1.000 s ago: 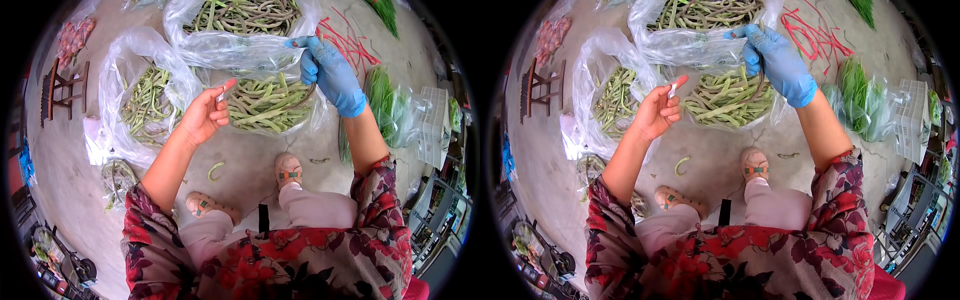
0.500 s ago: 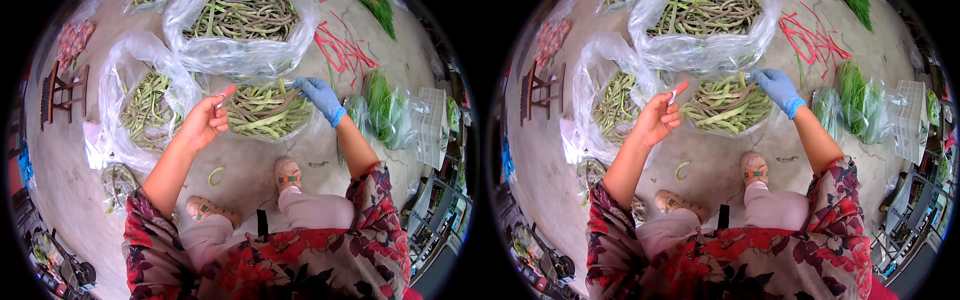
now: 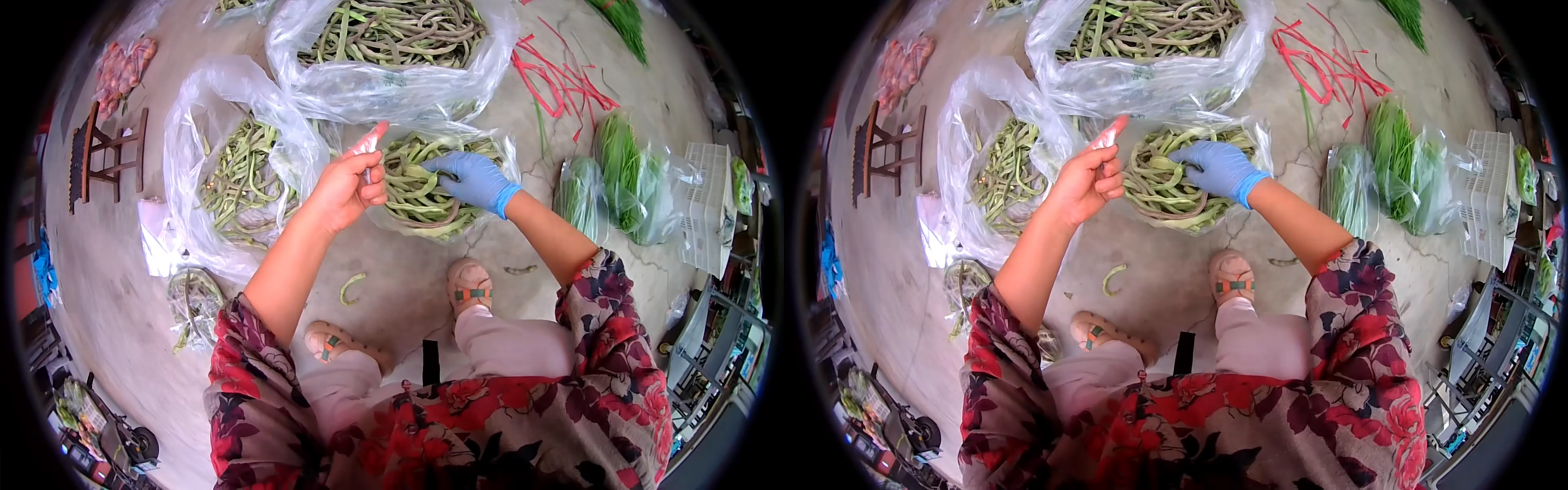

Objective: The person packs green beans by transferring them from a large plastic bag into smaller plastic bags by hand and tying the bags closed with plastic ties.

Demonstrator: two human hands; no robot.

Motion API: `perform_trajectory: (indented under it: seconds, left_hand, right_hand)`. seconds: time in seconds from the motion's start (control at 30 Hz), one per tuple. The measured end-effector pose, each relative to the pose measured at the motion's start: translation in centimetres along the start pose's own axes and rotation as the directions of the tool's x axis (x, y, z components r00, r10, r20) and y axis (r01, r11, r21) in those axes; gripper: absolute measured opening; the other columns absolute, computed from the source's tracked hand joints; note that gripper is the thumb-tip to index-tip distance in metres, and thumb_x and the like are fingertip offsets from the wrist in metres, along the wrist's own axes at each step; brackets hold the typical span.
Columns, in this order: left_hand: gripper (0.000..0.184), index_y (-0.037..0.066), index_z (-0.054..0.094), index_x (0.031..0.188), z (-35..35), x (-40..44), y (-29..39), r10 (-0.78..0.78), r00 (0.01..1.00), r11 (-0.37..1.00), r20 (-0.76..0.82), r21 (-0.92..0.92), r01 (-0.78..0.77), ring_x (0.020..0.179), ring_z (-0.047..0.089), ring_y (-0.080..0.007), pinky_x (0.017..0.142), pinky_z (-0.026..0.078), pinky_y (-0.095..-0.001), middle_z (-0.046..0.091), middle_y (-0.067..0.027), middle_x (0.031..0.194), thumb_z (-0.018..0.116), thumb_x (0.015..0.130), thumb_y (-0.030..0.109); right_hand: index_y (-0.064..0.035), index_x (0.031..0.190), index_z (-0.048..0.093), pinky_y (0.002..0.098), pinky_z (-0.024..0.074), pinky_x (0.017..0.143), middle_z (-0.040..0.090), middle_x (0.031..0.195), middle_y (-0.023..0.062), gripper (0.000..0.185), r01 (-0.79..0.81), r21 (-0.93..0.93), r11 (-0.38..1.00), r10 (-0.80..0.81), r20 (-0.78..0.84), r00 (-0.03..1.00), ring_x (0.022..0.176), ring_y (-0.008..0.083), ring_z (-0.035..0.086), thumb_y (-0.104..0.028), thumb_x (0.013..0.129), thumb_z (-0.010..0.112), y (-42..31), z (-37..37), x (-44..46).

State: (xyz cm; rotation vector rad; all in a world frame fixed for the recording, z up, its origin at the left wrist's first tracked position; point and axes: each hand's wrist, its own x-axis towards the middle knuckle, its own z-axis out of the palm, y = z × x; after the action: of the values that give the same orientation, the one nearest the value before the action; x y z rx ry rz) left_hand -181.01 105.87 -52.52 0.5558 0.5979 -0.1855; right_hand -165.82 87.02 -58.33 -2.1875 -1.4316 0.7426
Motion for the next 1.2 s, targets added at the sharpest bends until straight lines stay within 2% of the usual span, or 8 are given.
perform_trajectory:
  seconds: [0.23,0.43,0.53,0.7,0.87,0.93,1.0,1.2]
  left_hand:
    - [0.045,0.016,0.035,0.135,1.1,-0.1,0.9,-0.038,0.999,0.998,0.031,0.042,0.036,0.043,0.028,-0.0048,0.047,0.026,-0.0214,0.036,0.0063,0.057,0.043,0.090,0.014]
    - [0.047,0.007,0.036,0.133,0.6,-0.4,1.6,0.023,1.000,0.999,-0.009,-0.026,-0.024,0.045,0.030,-0.0056,0.050,0.030,-0.0228,0.036,0.0066,0.057,0.044,0.088,0.016]
    - [0.048,0.005,0.035,0.133,-0.5,-0.5,1.2,0.030,1.000,0.998,0.004,-0.063,-0.029,0.045,0.030,-0.0056,0.052,0.031,-0.0227,0.035,0.0067,0.057,0.044,0.088,0.016]
    - [0.048,0.005,0.035,0.133,-0.2,-0.2,1.5,0.033,0.999,0.999,0.018,-0.042,-0.032,0.045,0.030,-0.0054,0.052,0.030,-0.0228,0.033,0.0064,0.057,0.044,0.088,0.016]
    - [0.045,0.001,0.038,0.130,-0.2,-0.5,1.3,0.037,0.999,0.999,-0.013,-0.039,-0.038,0.046,0.031,-0.0058,0.052,0.030,-0.0232,0.034,0.0057,0.057,0.045,0.087,0.015]
    - [0.043,-0.002,0.040,0.126,-0.5,-1.2,1.3,0.030,0.998,0.999,-0.063,-0.013,-0.031,0.047,0.032,-0.0065,0.053,0.030,-0.0238,0.035,0.0056,0.057,0.045,0.087,0.015]
    - [0.042,-0.005,0.041,0.122,0.0,-2.8,1.5,-0.015,0.991,1.000,-0.135,-0.013,0.013,0.049,0.033,-0.0073,0.054,0.031,-0.0246,0.037,0.0049,0.059,0.046,0.086,0.016]
    - [0.039,-0.007,0.045,0.114,3.9,-7.6,3.8,0.076,0.997,0.997,-0.030,0.003,-0.076,0.054,0.037,-0.0085,0.059,0.034,-0.0263,0.044,0.0019,0.067,0.048,0.084,0.018]
  right_hand:
    - [-0.0002,0.103,0.058,0.0443,0.0473,0.073,0.061,0.088,0.0231,0.029,-0.431,-0.073,0.899,0.382,-0.349,0.856,0.083,0.0371,0.060,-0.014,0.082,0.045,4.7,1.0,5.7]
    - [-0.0032,0.104,0.059,0.0427,0.0452,0.080,0.060,0.093,0.0233,0.031,-0.573,0.015,0.819,0.556,-0.266,0.787,0.089,0.0368,0.058,-0.026,0.083,0.053,4.4,-4.0,0.9]
    - [-0.0035,0.108,0.056,0.0433,0.0437,0.083,0.059,0.101,0.0198,0.040,-0.179,0.027,0.984,0.175,-0.385,0.906,0.092,0.0375,0.056,-0.031,0.080,0.059,2.7,-6.1,-3.7]
    - [-0.0048,0.114,0.052,0.0448,0.0422,0.083,0.053,0.114,0.0141,0.052,-0.443,-0.330,0.834,0.165,-0.618,0.769,0.101,0.0366,0.051,-0.037,0.075,0.065,2.7,-5.5,-6.8]
    - [0.0054,0.101,0.057,0.0393,0.0443,0.078,0.063,0.084,0.0154,0.041,-0.543,0.369,0.754,0.650,-0.300,0.698,0.076,0.0314,0.059,-0.029,0.080,0.059,9.9,-4.0,-7.2]
    - [-0.0021,0.079,0.059,0.0313,0.0389,0.056,0.049,0.055,0.0031,0.023,-0.030,0.940,0.340,0.592,-0.189,0.783,0.053,0.0192,0.047,-0.022,0.083,0.048,7.8,-5.8,-7.3]
    - [-0.0055,0.073,0.056,0.0277,0.0313,0.047,0.038,0.052,-0.0015,0.022,0.146,0.941,-0.305,0.395,-0.014,0.919,0.046,0.0128,0.037,-0.020,0.084,0.045,5.9,-8.6,-7.8]
    - [0.0015,0.102,0.053,0.0239,0.0282,0.042,0.036,0.058,-0.0026,0.028,-0.061,0.984,-0.170,0.188,0.093,0.978,0.041,0.0077,0.031,-0.019,0.088,0.041,-2.6,-14.9,-8.8]
